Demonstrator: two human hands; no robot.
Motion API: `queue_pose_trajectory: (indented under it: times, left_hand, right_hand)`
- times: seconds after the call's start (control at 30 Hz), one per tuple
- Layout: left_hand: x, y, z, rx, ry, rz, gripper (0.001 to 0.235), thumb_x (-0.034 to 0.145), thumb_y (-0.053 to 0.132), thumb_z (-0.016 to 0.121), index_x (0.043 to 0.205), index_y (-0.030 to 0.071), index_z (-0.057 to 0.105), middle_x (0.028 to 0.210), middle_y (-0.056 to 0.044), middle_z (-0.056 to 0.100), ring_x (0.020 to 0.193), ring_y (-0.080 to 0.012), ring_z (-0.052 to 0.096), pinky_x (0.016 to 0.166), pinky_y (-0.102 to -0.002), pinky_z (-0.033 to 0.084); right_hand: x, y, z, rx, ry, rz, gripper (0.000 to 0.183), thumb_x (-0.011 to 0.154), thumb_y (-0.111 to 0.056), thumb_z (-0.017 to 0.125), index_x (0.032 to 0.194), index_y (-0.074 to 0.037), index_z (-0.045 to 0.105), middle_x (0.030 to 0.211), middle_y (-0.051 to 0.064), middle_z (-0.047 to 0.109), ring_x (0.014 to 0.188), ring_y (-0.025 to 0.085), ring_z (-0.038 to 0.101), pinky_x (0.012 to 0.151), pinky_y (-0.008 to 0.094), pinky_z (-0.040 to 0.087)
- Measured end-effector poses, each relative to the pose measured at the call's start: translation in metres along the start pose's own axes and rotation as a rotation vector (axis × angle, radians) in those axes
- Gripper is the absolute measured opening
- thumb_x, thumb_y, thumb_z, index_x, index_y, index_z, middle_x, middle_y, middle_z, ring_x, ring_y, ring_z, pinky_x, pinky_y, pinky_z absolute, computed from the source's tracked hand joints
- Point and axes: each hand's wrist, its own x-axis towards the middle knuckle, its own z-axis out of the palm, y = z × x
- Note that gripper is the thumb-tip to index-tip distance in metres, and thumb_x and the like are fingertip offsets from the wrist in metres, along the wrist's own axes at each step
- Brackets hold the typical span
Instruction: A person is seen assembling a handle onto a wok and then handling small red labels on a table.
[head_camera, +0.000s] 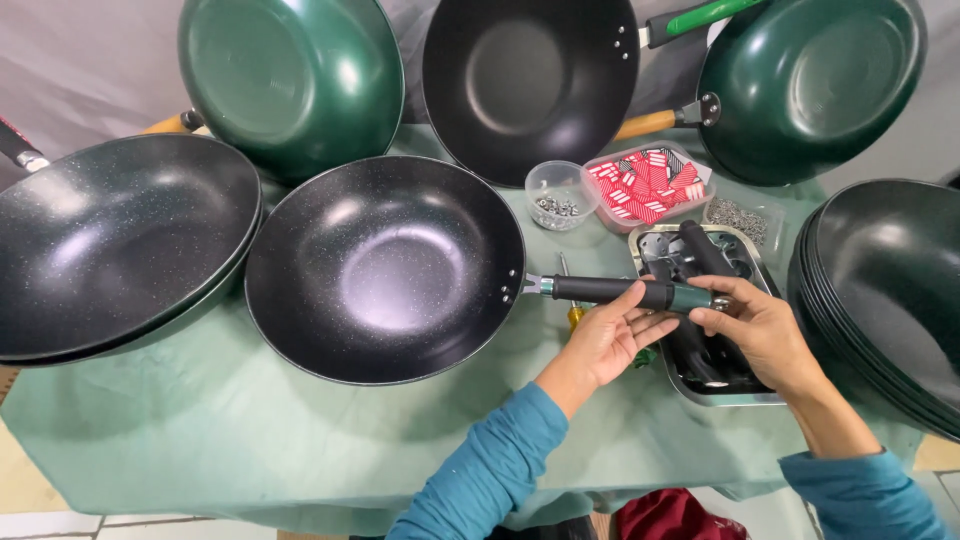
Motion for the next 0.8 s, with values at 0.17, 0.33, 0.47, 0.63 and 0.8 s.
queue_pose_trajectory:
  times: [0.17,0.33,0.47,0.63,0.8]
  left_hand:
    - [0.001,-0.002,-0.004,-0.016,0.015,-0.001,0.043,0.095,0.017,0.072,0.134,0.001,0.062,0.126,-0.025,0.067,0.122,-0.0382,0.065,0.113,-0.05,0.051]
    - [0.004,-0.002,-0.005,-0.036,0.02,0.008,0.041,0.095,0.015,0.072,0.132,0.0,0.063,0.123,-0.024,0.069,0.12,-0.0371,0.066,0.11,-0.05,0.053]
    - [-0.001,-0.004,0.002,-0.05,0.026,0.006,0.041,0.095,0.017,0.072,0.132,0.002,0.061,0.125,-0.028,0.066,0.121,-0.0414,0.064,0.113,-0.053,0.05]
    - [0.011,-0.013,-0.007,-0.1,0.019,0.034,0.034,0.097,0.015,0.071,0.127,0.001,0.063,0.122,-0.027,0.068,0.12,-0.04,0.066,0.111,-0.056,0.051]
    - [0.013,-0.018,-0.009,-0.058,0.015,0.143,0.033,0.096,0.012,0.072,0.122,-0.006,0.062,0.118,-0.024,0.069,0.121,-0.0368,0.066,0.108,-0.058,0.054]
  right_hand:
    - [0.006,0.001,-0.006,-0.082,-0.074,-0.133,0.045,0.083,-0.008,0.076,0.127,-0.008,0.073,0.13,0.006,0.07,0.116,0.014,0.062,0.101,0.026,0.047]
    - [0.013,0.005,-0.008,-0.063,-0.105,-0.191,0.047,0.078,-0.005,0.079,0.125,-0.008,0.074,0.13,0.01,0.071,0.12,0.017,0.063,0.103,0.027,0.048]
    - [0.01,-0.001,-0.005,-0.152,-0.071,-0.187,0.046,0.077,-0.011,0.082,0.122,-0.012,0.076,0.127,0.008,0.073,0.12,0.016,0.064,0.107,0.027,0.044]
    - [0.006,-0.009,-0.003,-0.174,-0.068,-0.196,0.045,0.078,-0.014,0.081,0.122,-0.012,0.076,0.126,0.009,0.073,0.119,0.017,0.065,0.108,0.029,0.046]
    - [-0.006,-0.026,0.0,-0.217,-0.061,-0.115,0.045,0.084,-0.018,0.076,0.129,-0.013,0.074,0.129,0.004,0.072,0.118,0.012,0.063,0.101,0.025,0.045]
